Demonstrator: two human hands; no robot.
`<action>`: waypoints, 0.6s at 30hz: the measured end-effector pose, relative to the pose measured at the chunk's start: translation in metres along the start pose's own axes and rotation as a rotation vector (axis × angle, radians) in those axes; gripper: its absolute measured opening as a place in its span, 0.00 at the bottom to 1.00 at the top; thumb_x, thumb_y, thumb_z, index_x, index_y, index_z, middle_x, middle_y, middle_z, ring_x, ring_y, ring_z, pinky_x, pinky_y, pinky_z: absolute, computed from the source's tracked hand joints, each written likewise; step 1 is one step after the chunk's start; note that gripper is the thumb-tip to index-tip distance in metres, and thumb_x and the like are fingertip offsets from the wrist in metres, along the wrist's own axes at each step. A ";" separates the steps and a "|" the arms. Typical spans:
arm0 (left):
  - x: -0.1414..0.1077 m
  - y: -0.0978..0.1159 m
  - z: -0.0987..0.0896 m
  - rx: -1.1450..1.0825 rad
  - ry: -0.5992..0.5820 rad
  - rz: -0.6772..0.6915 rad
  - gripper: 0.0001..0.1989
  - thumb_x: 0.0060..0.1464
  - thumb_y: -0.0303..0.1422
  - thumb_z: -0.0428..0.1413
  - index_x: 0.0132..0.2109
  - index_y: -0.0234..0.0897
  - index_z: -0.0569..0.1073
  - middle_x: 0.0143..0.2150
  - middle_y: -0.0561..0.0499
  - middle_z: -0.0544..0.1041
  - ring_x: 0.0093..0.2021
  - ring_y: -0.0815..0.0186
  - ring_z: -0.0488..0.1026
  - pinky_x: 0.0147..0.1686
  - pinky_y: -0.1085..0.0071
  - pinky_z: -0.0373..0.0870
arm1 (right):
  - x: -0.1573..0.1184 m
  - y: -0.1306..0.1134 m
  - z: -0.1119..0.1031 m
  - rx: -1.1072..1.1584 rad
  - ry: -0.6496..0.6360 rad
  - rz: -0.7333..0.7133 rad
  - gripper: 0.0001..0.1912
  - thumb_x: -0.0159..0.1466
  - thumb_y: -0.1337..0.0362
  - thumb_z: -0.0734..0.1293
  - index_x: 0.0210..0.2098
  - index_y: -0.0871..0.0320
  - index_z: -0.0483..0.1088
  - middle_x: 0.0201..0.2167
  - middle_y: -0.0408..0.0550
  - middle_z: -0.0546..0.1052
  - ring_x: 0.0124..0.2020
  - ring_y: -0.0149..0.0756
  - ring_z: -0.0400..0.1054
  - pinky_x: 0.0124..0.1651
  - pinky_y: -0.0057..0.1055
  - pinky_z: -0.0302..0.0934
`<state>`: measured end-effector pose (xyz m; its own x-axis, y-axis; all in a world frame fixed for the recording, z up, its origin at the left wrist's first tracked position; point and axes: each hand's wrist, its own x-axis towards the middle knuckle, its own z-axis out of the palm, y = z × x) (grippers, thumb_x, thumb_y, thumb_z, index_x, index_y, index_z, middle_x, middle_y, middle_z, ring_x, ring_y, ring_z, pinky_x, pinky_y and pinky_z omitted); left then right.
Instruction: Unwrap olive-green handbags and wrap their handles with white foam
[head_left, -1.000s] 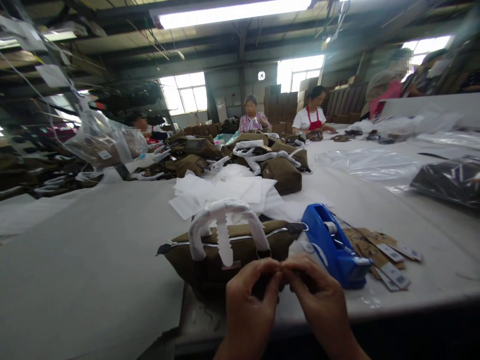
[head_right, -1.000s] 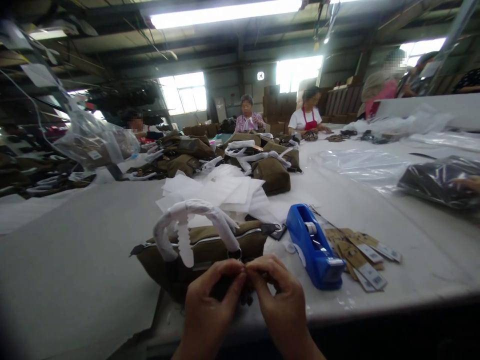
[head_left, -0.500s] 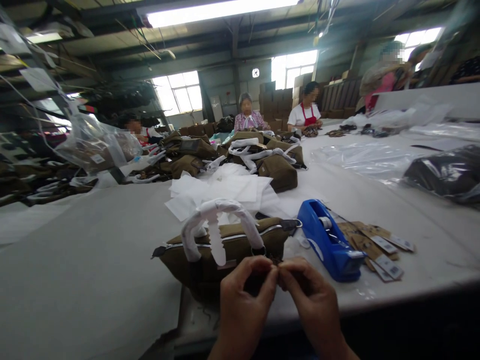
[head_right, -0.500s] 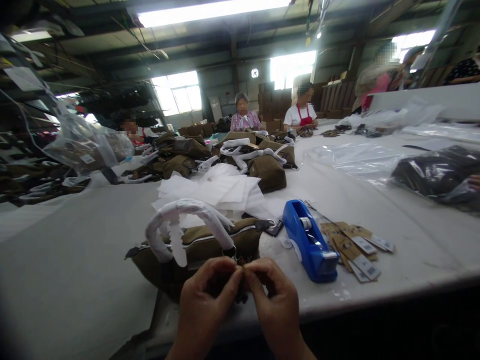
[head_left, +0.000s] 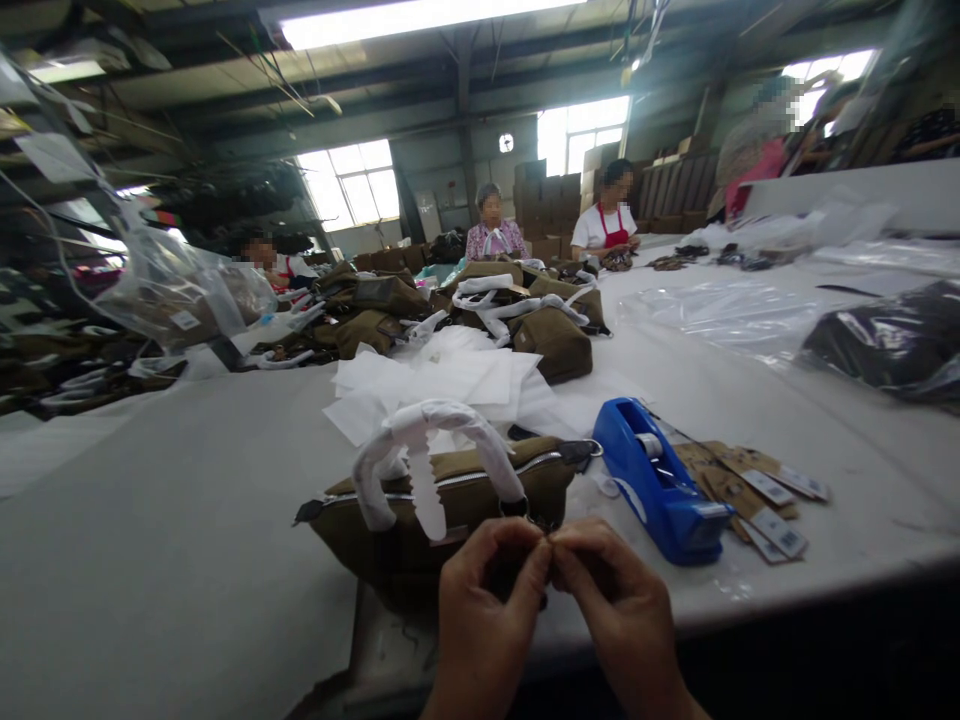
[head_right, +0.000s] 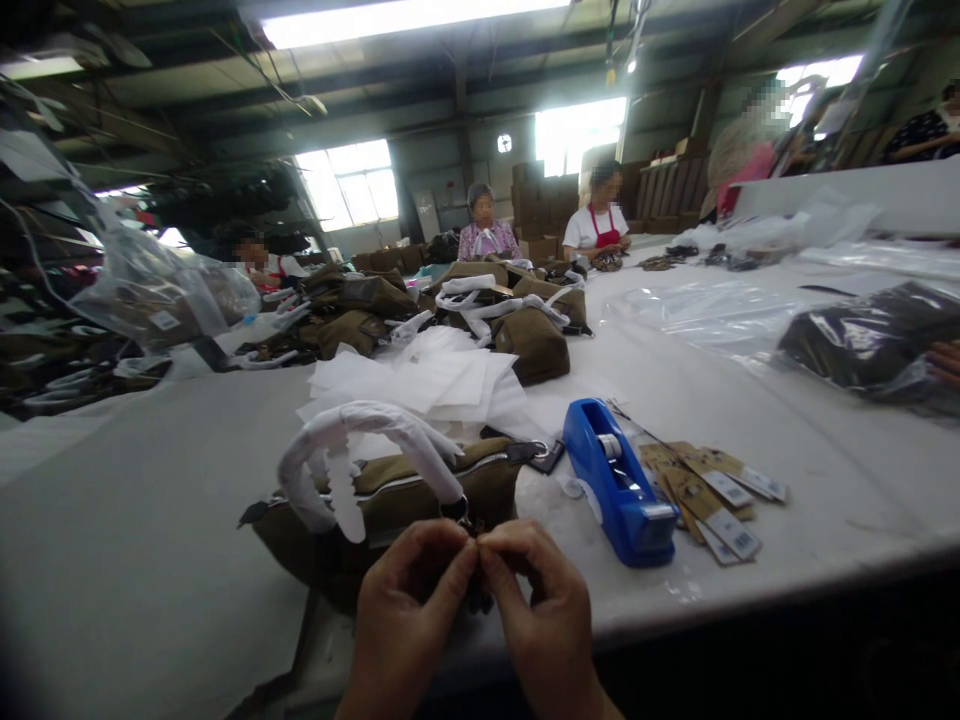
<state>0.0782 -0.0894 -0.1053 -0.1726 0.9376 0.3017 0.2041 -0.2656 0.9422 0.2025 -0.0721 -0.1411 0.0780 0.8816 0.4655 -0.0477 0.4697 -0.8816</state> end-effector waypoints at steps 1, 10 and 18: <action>0.001 -0.001 0.000 0.022 0.000 0.018 0.01 0.56 0.29 0.62 0.36 0.39 0.78 0.31 0.55 0.80 0.32 0.69 0.79 0.34 0.79 0.75 | 0.000 0.000 0.000 -0.014 0.003 -0.019 0.03 0.65 0.67 0.70 0.36 0.53 0.76 0.30 0.42 0.76 0.29 0.31 0.73 0.30 0.22 0.70; -0.014 -0.011 -0.018 0.298 0.191 0.121 0.08 0.59 0.35 0.62 0.46 0.44 0.80 0.44 0.52 0.83 0.40 0.64 0.81 0.44 0.72 0.77 | -0.002 0.020 -0.017 -0.263 0.027 -0.035 0.10 0.67 0.63 0.69 0.47 0.47 0.76 0.44 0.43 0.81 0.44 0.34 0.77 0.45 0.24 0.73; -0.038 -0.034 -0.013 0.460 0.223 0.117 0.14 0.65 0.38 0.55 0.54 0.44 0.78 0.52 0.50 0.82 0.51 0.59 0.80 0.53 0.67 0.76 | -0.020 0.037 -0.006 -0.138 -0.088 0.259 0.19 0.64 0.58 0.71 0.53 0.52 0.67 0.45 0.48 0.79 0.42 0.39 0.77 0.45 0.33 0.74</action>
<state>0.0652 -0.1187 -0.1474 -0.3137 0.8239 0.4720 0.6279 -0.1928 0.7540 0.2051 -0.0730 -0.1833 -0.0058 0.9746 0.2238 0.0812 0.2235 -0.9713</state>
